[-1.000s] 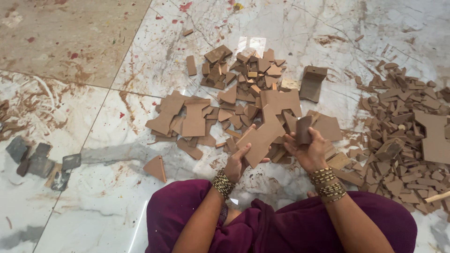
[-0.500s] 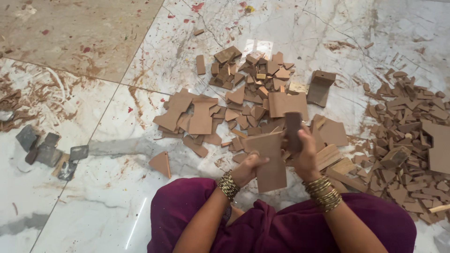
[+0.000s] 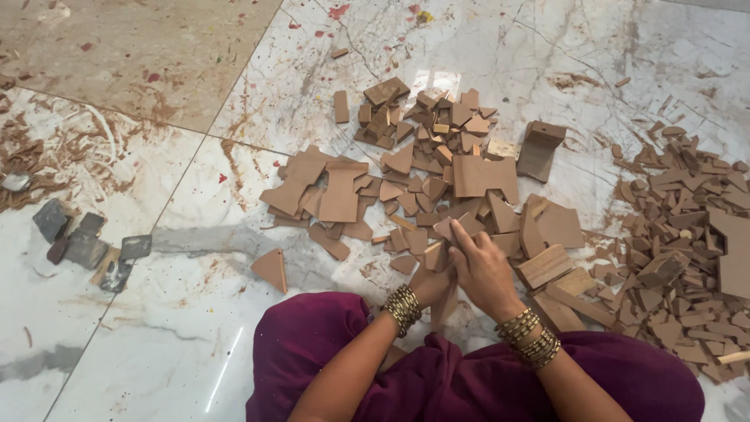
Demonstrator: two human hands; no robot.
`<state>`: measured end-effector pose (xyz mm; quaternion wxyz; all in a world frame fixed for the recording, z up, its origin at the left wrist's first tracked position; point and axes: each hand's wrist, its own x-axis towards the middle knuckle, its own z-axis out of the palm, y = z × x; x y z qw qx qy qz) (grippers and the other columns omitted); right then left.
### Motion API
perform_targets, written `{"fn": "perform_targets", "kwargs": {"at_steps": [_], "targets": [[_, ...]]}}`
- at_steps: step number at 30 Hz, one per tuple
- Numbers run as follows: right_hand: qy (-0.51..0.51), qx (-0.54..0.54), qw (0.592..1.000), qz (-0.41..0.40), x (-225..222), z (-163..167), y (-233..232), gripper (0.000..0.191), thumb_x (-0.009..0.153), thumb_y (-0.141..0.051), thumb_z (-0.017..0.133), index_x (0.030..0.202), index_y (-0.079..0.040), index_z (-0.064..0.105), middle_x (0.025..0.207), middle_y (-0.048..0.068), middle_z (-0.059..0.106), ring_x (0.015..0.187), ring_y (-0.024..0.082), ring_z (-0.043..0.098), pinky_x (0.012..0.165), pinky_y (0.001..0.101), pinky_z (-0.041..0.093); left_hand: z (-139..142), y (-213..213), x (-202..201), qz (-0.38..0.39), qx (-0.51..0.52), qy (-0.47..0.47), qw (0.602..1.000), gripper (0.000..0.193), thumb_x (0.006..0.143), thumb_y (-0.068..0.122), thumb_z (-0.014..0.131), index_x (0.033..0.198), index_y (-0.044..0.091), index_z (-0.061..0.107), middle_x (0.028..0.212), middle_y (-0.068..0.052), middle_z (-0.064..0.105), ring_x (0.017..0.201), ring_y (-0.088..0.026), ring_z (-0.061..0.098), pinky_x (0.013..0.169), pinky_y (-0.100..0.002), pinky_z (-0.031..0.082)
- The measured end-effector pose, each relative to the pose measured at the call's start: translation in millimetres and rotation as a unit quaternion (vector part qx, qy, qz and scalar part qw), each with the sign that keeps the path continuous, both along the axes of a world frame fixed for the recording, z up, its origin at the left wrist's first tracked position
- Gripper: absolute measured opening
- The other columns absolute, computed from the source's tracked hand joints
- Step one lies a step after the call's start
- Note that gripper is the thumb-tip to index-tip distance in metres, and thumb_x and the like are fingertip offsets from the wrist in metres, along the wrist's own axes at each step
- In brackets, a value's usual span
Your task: The person sits on the floor and repeatedly picks up small cardboard pieces from a pile. They rub the edges of each piece between their hands to smooth them, then place the piece back on the floor. The person continues this process with multiple pieces throughout the clip.
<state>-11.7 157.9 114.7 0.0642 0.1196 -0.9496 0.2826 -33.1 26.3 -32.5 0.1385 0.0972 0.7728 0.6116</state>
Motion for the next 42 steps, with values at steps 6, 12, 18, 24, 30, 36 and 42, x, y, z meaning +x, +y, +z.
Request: {"fn": "perform_targets", "kwargs": {"at_steps": [6,12,18,24,30,36,42], "targets": [[-0.041,-0.046,0.996,0.063,3,2,-13,0.057,0.097,-0.024,0.057,0.152,-0.020,0.045,0.111,0.017,0.060,0.083,0.033,0.069,0.070,0.0443,0.057,-18,2,-5,0.035,-0.174,0.353,0.919,0.052,0.098,0.016,0.058,0.144,-0.006,0.046,0.139,-0.029,0.058,0.124,-0.036,0.058,0.099,-0.045,0.050],[0.011,-0.086,0.996,0.030,-3,-4,-18,0.059,0.095,-0.015,0.061,0.152,-0.019,0.048,0.109,0.018,0.061,0.087,0.036,0.068,0.076,0.0437,0.058,-12,-9,-10,0.077,-0.053,0.255,0.962,0.038,0.098,0.018,0.057,0.132,0.000,0.057,0.128,-0.026,0.068,0.114,-0.032,0.069,0.095,-0.043,0.056],[0.027,-0.020,0.999,0.026,-5,-5,-16,0.061,0.094,-0.011,0.064,0.152,-0.011,0.045,0.103,0.023,0.057,0.087,0.038,0.064,0.075,0.0445,0.057,2,-11,-13,0.059,0.001,0.105,0.993,0.035,0.103,0.020,0.055,0.130,-0.002,0.057,0.112,-0.024,0.071,0.102,-0.032,0.073,0.084,-0.043,0.058],[0.100,-0.106,0.983,0.108,2,-7,-19,0.058,0.094,-0.012,0.061,0.150,-0.010,0.048,0.109,0.021,0.057,0.093,0.037,0.065,0.076,0.0445,0.056,10,-11,-15,0.000,-0.099,0.264,0.960,0.040,0.102,0.017,0.053,0.135,-0.004,0.050,0.121,-0.028,0.067,0.106,-0.034,0.070,0.089,-0.041,0.056],[-0.029,-0.164,0.984,0.056,-30,-42,20,0.050,0.107,-0.023,0.053,0.156,-0.013,0.051,0.104,0.016,0.061,0.088,0.029,0.065,0.081,0.0386,0.052,1,-10,-1,0.010,0.034,-0.014,0.999,0.042,0.100,0.023,0.051,0.136,0.004,0.055,0.112,-0.017,0.075,0.106,-0.027,0.073,0.091,-0.038,0.059],[-0.293,-0.607,0.734,-0.081,-27,-79,37,0.046,0.108,-0.032,0.045,0.151,-0.019,0.053,0.100,0.004,0.066,0.087,0.018,0.061,0.071,0.0329,0.047,-14,-31,-21,0.162,0.262,0.006,0.951,0.045,0.109,0.041,0.048,0.140,0.010,0.055,0.126,-0.015,0.067,0.117,-0.024,0.061,0.098,-0.041,0.054],[-0.436,-0.581,0.653,-0.215,-11,-82,24,0.047,0.102,-0.033,0.041,0.148,-0.027,0.044,0.106,0.001,0.061,0.097,0.018,0.061,0.083,0.0551,0.055,-11,-43,-31,0.204,0.537,-0.151,0.804,0.080,0.106,0.066,0.043,0.147,-0.002,0.047,0.127,-0.018,0.069,0.122,-0.027,0.063,0.105,-0.042,0.050]]}}
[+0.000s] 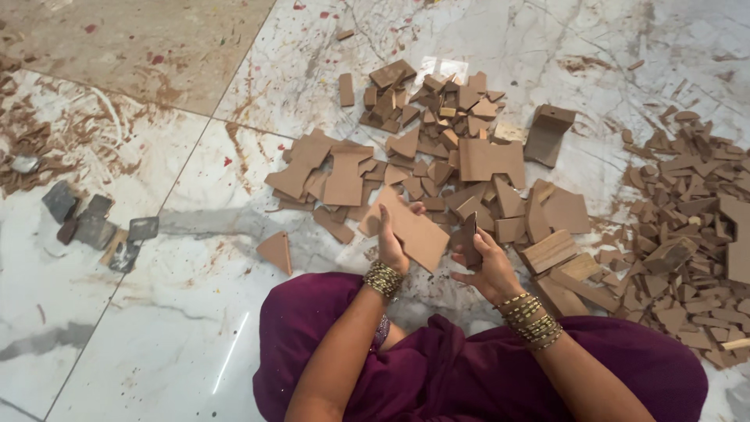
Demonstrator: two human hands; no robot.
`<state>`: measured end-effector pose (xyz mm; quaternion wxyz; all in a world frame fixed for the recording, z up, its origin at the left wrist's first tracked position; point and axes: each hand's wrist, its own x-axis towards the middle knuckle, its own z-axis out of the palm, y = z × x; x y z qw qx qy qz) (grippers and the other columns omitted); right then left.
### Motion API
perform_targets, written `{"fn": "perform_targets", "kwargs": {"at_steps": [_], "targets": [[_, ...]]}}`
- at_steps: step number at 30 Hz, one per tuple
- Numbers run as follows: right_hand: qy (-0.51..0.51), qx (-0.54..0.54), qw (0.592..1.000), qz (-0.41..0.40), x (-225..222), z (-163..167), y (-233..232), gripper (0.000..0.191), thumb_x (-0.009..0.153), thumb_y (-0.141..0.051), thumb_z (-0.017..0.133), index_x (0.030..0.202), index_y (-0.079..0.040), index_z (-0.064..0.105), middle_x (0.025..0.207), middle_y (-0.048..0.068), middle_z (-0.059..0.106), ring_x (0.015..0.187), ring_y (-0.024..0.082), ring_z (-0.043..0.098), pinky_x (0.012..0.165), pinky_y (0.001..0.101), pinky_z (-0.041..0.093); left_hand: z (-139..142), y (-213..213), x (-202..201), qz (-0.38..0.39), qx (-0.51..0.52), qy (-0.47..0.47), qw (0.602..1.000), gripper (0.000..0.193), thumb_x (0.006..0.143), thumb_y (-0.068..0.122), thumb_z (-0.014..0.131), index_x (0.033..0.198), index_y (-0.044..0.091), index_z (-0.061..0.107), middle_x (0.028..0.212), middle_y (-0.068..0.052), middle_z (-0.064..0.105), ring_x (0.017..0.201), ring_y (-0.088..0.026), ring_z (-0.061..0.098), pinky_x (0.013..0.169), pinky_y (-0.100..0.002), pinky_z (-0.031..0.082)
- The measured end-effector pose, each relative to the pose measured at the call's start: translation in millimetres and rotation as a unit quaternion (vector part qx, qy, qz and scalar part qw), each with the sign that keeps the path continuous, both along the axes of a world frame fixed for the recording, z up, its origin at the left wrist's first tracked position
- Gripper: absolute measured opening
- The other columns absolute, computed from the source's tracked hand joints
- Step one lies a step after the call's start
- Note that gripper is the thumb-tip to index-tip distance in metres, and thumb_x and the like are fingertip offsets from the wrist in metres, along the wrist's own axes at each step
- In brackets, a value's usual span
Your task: The person sits on the floor and repeatedly picks up small cardboard pieces from a pile. They rub the edges of each piece between their hands to smooth them, then place the piece back on the floor. The person continues this process with multiple pieces throughout the clip.
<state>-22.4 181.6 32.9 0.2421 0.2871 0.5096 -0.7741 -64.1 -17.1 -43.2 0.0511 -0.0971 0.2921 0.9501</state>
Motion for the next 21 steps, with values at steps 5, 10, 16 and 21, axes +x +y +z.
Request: {"fn": "perform_targets", "kwargs": {"at_steps": [5,10,16,21], "targets": [[0.061,-0.143,0.988,-0.008,-9,-28,7,0.037,0.105,-0.035,0.042,0.133,-0.013,0.054,0.117,0.005,0.069,0.100,0.022,0.066,0.090,0.0467,0.054,24,11,17,-0.067,-0.008,0.027,0.997,0.076,0.101,0.063,0.042,0.157,0.013,0.031,0.136,-0.015,0.062,0.127,-0.024,0.058,0.108,-0.041,0.047],[0.183,-0.240,0.953,-0.010,-33,-44,32,0.037,0.114,-0.035,0.043,0.130,-0.004,0.055,0.116,0.012,0.067,0.098,0.025,0.067,0.087,0.0457,0.056,51,2,22,-0.128,0.033,0.096,0.987,0.085,0.102,0.061,0.044,0.166,0.012,0.018,0.157,-0.014,0.047,0.142,-0.024,0.050,0.117,-0.042,0.040],[0.043,-0.118,0.992,-0.008,-14,-26,15,0.039,0.103,-0.037,0.040,0.132,-0.015,0.052,0.123,0.005,0.066,0.108,0.022,0.065,0.090,0.0499,0.054,61,5,23,-0.121,0.111,0.133,0.977,0.090,0.104,0.059,0.049,0.168,0.010,0.008,0.163,-0.020,0.037,0.144,-0.030,0.046,0.120,-0.046,0.037],[0.124,-0.188,0.974,0.004,-11,-7,2,0.039,0.107,-0.030,0.044,0.138,-0.007,0.050,0.135,0.012,0.059,0.119,0.026,0.063,0.101,0.0485,0.054,73,-1,32,-0.173,-0.031,0.139,0.975,0.094,0.097,0.045,0.065,0.167,0.014,0.008,0.164,-0.010,0.034,0.139,-0.024,0.043,0.114,-0.044,0.038]]}}
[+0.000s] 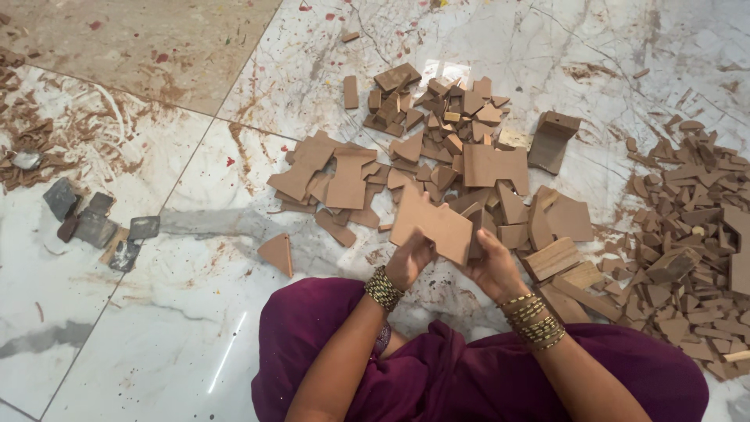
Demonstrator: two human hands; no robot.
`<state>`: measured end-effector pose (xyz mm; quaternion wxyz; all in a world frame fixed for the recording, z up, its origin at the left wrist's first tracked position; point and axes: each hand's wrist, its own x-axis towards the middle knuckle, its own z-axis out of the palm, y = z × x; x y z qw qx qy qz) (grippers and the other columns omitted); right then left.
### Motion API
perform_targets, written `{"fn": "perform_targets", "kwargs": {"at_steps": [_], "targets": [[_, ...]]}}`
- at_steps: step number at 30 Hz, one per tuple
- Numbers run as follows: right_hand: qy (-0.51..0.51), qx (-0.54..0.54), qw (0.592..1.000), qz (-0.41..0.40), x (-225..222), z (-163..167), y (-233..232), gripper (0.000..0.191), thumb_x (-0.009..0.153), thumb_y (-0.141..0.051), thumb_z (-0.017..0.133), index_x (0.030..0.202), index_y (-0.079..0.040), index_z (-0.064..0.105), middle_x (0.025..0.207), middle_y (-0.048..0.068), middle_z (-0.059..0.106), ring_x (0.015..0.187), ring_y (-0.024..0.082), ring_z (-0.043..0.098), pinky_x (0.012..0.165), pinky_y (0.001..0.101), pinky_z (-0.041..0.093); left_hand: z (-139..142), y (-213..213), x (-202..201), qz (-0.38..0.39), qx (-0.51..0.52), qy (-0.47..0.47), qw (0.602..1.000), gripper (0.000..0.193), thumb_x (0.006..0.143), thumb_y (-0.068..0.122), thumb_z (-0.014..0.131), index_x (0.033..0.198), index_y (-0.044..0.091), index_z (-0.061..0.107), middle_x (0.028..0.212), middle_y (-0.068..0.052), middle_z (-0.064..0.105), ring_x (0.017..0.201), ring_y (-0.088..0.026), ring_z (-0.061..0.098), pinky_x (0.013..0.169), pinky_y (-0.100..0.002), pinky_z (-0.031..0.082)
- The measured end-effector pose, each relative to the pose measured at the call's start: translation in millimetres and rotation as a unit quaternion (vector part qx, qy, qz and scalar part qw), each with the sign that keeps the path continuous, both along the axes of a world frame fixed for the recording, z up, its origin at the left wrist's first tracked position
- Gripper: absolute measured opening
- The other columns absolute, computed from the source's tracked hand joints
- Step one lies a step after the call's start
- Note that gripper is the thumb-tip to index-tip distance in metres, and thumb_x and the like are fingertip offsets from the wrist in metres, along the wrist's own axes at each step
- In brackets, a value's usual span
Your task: The person sits on the floor and repeatedly picks up small cardboard pieces from a pile. They rub the edges of each piece between their hands to smooth them, then place the piece back on the floor. The person continues this process with multiple pieces throughout the clip.
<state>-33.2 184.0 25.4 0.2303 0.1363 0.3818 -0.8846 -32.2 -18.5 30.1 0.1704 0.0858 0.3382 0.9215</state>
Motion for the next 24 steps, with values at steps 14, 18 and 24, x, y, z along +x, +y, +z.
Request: {"fn": "perform_targets", "kwargs": {"at_steps": [14,18,24], "targets": [[0.190,0.230,0.934,-0.196,-15,19,28,0.044,0.107,-0.018,0.053,0.148,-0.001,0.052,0.134,0.003,0.064,0.120,0.012,0.060,0.102,0.0282,0.048,39,-9,11,-0.170,-0.062,-0.039,0.983,0.074,0.097,0.018,0.066,0.159,0.003,0.028,0.146,-0.016,0.050,0.125,-0.031,0.058,0.098,-0.050,0.059],[0.240,0.408,0.859,-0.195,-17,35,24,0.047,0.108,-0.017,0.053,0.153,-0.007,0.049,0.117,0.006,0.062,0.101,0.015,0.059,0.087,0.0299,0.051,16,0,9,-0.083,-0.101,-0.070,0.989,0.056,0.100,0.011,0.062,0.149,-0.008,0.040,0.131,-0.022,0.062,0.106,-0.035,0.071,0.085,-0.041,0.062],[0.470,0.628,0.619,-0.029,10,67,-19,0.053,0.098,-0.004,0.056,0.151,-0.006,0.052,0.115,0.019,0.060,0.103,0.029,0.063,0.087,0.0407,0.055,-4,-1,-3,0.052,-0.242,0.031,0.968,0.041,0.099,0.002,0.060,0.139,-0.007,0.055,0.115,-0.016,0.073,0.097,-0.021,0.075,0.081,-0.031,0.061]]}}
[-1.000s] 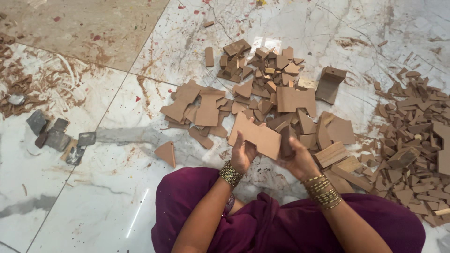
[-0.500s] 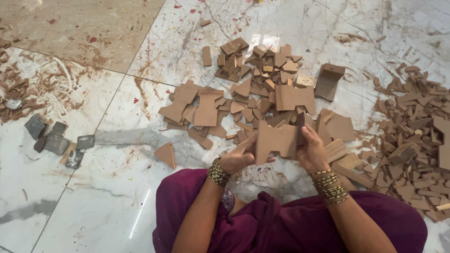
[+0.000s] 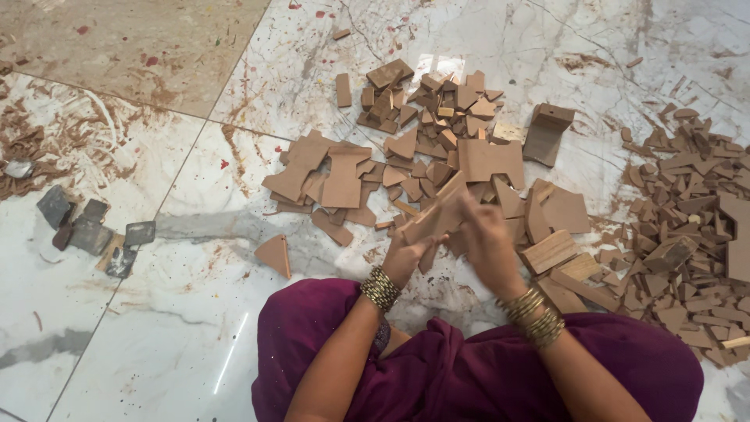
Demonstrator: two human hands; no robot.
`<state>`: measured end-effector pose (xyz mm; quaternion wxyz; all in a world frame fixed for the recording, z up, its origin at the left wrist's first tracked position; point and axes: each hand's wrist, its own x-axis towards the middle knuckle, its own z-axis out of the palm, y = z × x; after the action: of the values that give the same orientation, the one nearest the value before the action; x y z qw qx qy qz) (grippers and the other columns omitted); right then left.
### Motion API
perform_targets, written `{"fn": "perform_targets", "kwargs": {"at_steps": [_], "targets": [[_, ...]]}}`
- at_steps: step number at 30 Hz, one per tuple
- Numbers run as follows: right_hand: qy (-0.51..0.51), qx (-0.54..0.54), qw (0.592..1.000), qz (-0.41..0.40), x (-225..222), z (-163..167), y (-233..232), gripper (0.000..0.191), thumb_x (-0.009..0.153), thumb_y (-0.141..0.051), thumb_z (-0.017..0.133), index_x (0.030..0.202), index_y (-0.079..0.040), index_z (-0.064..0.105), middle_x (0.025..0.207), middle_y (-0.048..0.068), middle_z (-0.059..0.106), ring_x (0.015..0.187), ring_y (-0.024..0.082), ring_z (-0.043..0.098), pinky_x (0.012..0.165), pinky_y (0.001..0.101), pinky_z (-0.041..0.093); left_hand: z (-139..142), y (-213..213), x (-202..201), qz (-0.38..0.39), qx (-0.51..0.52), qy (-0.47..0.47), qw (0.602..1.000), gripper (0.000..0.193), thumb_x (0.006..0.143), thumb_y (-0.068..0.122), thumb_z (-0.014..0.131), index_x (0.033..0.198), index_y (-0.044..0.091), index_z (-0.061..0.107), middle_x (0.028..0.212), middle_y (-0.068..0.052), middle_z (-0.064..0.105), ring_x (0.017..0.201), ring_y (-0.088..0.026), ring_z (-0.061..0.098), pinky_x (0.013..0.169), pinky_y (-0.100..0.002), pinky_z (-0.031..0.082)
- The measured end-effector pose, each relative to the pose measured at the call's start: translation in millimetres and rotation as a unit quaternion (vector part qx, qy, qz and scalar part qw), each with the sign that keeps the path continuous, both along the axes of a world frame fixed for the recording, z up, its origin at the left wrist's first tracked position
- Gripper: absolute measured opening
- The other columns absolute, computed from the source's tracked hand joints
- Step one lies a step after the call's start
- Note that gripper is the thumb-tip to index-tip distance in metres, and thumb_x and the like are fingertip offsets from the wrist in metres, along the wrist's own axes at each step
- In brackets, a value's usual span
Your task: The person sits on the floor and repeatedly picks up small cardboard pieces from a pile. They rub the edges of each piece between their hands to smooth them, then place the piece back on the floor. The person continues this process with multiple pieces throughout the clip.
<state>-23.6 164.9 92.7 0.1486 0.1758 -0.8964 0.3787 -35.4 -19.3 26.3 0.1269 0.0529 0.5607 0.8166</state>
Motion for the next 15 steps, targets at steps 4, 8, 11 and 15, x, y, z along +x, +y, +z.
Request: {"fn": "perform_targets", "kwargs": {"at_steps": [4,8,11,15], "targets": [[-0.041,0.021,0.997,0.054,19,8,-28,0.055,0.094,-0.009,0.062,0.148,-0.012,0.054,0.116,0.021,0.059,0.098,0.032,0.065,0.085,0.0396,0.059,7,3,6,-0.014,-0.073,-0.038,0.996,0.029,0.098,0.005,0.059,0.125,-0.005,0.060,0.095,-0.013,0.069,0.068,-0.016,0.064,0.052,-0.032,0.050],[0.007,0.037,0.999,-0.022,10,16,-23,0.052,0.095,-0.006,0.063,0.146,-0.011,0.058,0.117,0.024,0.057,0.099,0.036,0.062,0.082,0.0441,0.055,13,2,11,-0.034,-0.159,-0.033,0.986,0.030,0.094,0.008,0.058,0.124,0.006,0.059,0.097,-0.008,0.073,0.072,-0.010,0.070,0.057,-0.028,0.056],[-0.006,0.009,1.000,0.004,13,16,-23,0.052,0.095,-0.009,0.064,0.146,-0.010,0.057,0.115,0.023,0.056,0.097,0.035,0.062,0.082,0.0440,0.054,13,-1,12,-0.033,-0.131,0.018,0.991,0.024,0.099,0.010,0.061,0.121,0.000,0.062,0.097,-0.010,0.070,0.077,-0.011,0.069,0.064,-0.028,0.057],[-0.055,0.024,0.998,0.018,16,9,-26,0.049,0.097,-0.011,0.061,0.146,-0.014,0.057,0.115,0.019,0.058,0.094,0.030,0.064,0.082,0.0402,0.056,15,-1,9,-0.047,-0.150,0.026,0.987,0.026,0.099,0.012,0.062,0.121,-0.001,0.063,0.098,-0.009,0.071,0.082,-0.013,0.069,0.070,-0.029,0.057]]}}
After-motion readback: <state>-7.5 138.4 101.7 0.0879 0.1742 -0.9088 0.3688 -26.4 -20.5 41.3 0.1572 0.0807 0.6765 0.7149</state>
